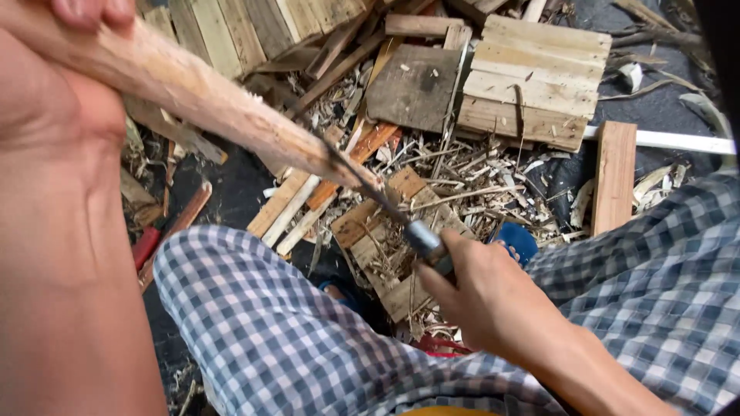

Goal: Carving and shaving a wooden branch using a hand knife

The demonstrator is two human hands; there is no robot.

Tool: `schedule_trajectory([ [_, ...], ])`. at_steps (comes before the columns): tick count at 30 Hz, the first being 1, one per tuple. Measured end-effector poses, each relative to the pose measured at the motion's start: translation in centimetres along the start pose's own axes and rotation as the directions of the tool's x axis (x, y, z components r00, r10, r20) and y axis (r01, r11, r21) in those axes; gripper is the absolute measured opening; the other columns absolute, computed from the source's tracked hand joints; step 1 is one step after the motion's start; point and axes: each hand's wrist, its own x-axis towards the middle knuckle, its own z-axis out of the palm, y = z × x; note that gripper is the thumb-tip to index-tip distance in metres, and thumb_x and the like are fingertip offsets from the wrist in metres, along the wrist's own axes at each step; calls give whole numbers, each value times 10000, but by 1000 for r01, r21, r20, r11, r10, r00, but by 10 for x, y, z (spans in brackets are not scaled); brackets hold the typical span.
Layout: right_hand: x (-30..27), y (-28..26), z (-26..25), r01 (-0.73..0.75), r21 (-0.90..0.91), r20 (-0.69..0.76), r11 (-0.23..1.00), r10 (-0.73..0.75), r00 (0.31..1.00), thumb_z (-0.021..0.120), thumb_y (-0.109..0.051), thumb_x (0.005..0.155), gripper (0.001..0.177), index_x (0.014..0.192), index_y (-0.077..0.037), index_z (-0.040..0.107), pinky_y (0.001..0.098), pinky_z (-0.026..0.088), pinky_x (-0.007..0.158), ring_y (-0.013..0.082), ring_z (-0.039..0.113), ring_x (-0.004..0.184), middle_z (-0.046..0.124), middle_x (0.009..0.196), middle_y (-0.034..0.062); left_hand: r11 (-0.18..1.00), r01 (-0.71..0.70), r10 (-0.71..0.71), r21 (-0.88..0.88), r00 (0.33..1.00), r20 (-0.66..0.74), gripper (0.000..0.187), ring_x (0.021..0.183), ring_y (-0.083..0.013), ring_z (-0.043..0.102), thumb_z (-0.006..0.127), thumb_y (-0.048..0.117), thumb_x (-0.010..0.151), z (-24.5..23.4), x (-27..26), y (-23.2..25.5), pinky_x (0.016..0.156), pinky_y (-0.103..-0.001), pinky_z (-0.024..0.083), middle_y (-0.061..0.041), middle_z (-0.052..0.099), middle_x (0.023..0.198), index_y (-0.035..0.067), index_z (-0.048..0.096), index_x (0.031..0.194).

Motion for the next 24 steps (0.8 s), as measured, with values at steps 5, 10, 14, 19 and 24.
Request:
schedule_trajectory([
  [5,52,51,32,-11,53,-2,999,11,1000,633,-286,975,209,897,-93,655,293,516,425,158,611,461,689,636,38,994,-49,60,-94,992,113,219,846,-76,496,471,354,1102,9,-11,13,961,-287,499,60,445,844,225,522,932],
  [10,63,58,37,30,28,-11,999,-29,1000,602,-213,977,187,860,-70,624,261,519,384,149,556,439,636,621,19,993,-59,69,-102,993,97,226,825,-60,505,466,374,1099,0,-2,7,938,-280,500,80,443,845,225,528,941],
  [14,20,8,7,-7,160,36,987,1,999,626,-211,990,137,923,-93,645,284,447,363,150,523,426,606,600,27,992,-47,64,-116,986,154,223,821,-71,456,447,348,1124,8,-5,5,939,-280,456,75,420,840,237,509,941],
  [19,51,29,23,110,182,-43,977,-103,994,664,-228,973,225,795,-102,606,298,506,407,150,546,449,585,603,12,995,-31,35,-97,999,39,377,676,-98,544,513,560,890,65,-21,52,771,-292,564,67,457,714,185,548,868],
  [24,84,57,31,-121,336,174,934,65,983,635,-247,1019,215,995,-34,650,276,416,355,142,475,425,536,612,31,997,-48,50,-58,998,36,433,654,-85,541,513,627,834,69,-15,49,759,-284,559,66,451,704,195,533,814],
])
